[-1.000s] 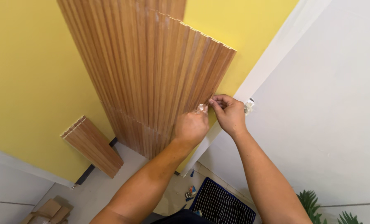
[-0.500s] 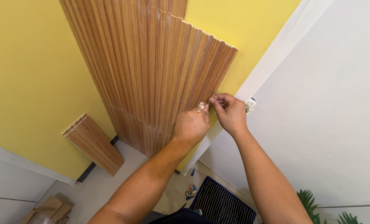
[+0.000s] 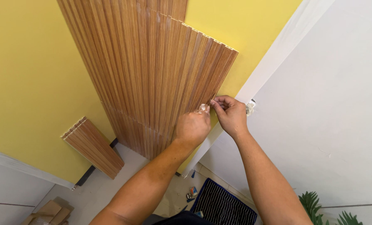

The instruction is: The person aligns a wooden slat panel against a yellow wall and uses a utility knife to trim the panel edge along the wall corner. The person repeatedly scores and peels away excess material to fit the panel flush with the wall.

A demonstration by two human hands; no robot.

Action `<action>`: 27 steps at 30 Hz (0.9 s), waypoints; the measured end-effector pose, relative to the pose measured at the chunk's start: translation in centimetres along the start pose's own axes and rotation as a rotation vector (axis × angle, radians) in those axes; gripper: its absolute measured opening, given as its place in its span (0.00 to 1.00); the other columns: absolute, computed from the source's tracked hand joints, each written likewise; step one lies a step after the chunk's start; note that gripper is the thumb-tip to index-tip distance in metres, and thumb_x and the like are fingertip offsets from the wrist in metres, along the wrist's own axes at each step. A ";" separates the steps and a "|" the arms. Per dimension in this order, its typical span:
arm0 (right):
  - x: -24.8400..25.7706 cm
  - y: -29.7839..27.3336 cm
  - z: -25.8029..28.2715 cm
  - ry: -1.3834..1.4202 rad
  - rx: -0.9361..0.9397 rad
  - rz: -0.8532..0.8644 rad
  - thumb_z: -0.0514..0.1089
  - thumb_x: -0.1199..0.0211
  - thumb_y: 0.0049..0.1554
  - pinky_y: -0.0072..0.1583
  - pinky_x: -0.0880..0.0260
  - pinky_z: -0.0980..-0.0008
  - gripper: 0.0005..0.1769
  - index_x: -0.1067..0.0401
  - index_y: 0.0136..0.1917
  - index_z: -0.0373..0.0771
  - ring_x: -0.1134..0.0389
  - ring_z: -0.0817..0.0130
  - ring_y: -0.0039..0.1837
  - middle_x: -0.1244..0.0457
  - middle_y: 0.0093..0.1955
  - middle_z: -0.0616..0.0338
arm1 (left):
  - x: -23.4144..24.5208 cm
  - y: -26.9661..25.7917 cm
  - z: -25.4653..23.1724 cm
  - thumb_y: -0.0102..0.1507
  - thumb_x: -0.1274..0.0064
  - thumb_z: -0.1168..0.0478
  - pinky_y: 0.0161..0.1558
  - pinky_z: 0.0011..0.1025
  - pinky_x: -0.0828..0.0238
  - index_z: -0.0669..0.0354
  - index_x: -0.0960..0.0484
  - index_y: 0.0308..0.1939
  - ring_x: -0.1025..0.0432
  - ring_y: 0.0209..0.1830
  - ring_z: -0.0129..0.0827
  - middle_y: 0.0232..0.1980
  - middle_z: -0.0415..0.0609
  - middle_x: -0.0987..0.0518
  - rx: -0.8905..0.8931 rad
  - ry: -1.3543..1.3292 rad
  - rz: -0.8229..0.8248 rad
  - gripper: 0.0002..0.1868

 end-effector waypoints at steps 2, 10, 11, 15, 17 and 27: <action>0.0 0.0 0.1 -0.005 -0.002 -0.002 0.42 0.30 0.58 0.46 0.25 0.76 0.11 0.21 0.48 0.31 0.27 0.77 0.42 0.27 0.41 0.58 | 0.0 0.0 0.1 0.70 0.56 0.57 0.25 0.47 0.26 0.60 0.20 0.34 0.23 0.21 0.52 0.23 0.58 0.20 0.004 -0.002 0.011 0.15; -0.1 0.0 0.0 0.002 -0.013 -0.011 0.42 0.30 0.58 0.47 0.25 0.76 0.11 0.21 0.48 0.31 0.28 0.76 0.42 0.28 0.41 0.58 | -0.3 0.0 0.1 0.69 0.56 0.59 0.26 0.47 0.26 0.60 0.18 0.37 0.23 0.21 0.52 0.23 0.58 0.20 0.007 0.034 0.036 0.13; -0.2 0.0 0.0 0.003 -0.014 -0.007 0.42 0.30 0.58 0.46 0.25 0.76 0.11 0.21 0.48 0.31 0.28 0.76 0.42 0.27 0.41 0.58 | -0.3 0.0 0.1 0.69 0.55 0.59 0.26 0.47 0.26 0.60 0.18 0.37 0.23 0.21 0.52 0.23 0.58 0.19 0.008 0.042 0.045 0.13; 0.0 0.0 -0.2 -0.001 -0.018 0.000 0.42 0.30 0.58 0.47 0.25 0.76 0.11 0.21 0.48 0.32 0.27 0.76 0.42 0.27 0.41 0.58 | 0.0 0.0 -0.1 0.69 0.55 0.58 0.27 0.48 0.26 0.61 0.19 0.36 0.23 0.23 0.53 0.24 0.58 0.19 0.009 0.020 0.040 0.13; -0.1 0.1 -0.3 0.001 -0.017 0.000 0.43 0.30 0.58 0.47 0.25 0.75 0.11 0.21 0.48 0.32 0.27 0.76 0.42 0.27 0.41 0.58 | 0.2 0.1 -0.2 0.69 0.55 0.58 0.27 0.48 0.26 0.61 0.19 0.37 0.23 0.23 0.53 0.25 0.59 0.19 0.021 -0.001 0.037 0.13; 0.1 -0.1 0.5 -0.020 -0.047 0.015 0.43 0.31 0.59 0.49 0.24 0.73 0.11 0.21 0.49 0.32 0.27 0.74 0.44 0.27 0.43 0.56 | -2.0 -0.4 0.7 0.71 0.59 0.58 0.30 0.47 0.25 0.61 0.18 0.39 0.21 0.26 0.51 0.29 0.58 0.17 0.041 0.034 0.134 0.15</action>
Point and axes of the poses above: each hand's wrist, its own y-axis towards the middle knuckle, its own x-axis out of the back of the hand, z = x × y, the point moved 2 cm from there along y, towards the middle knuckle
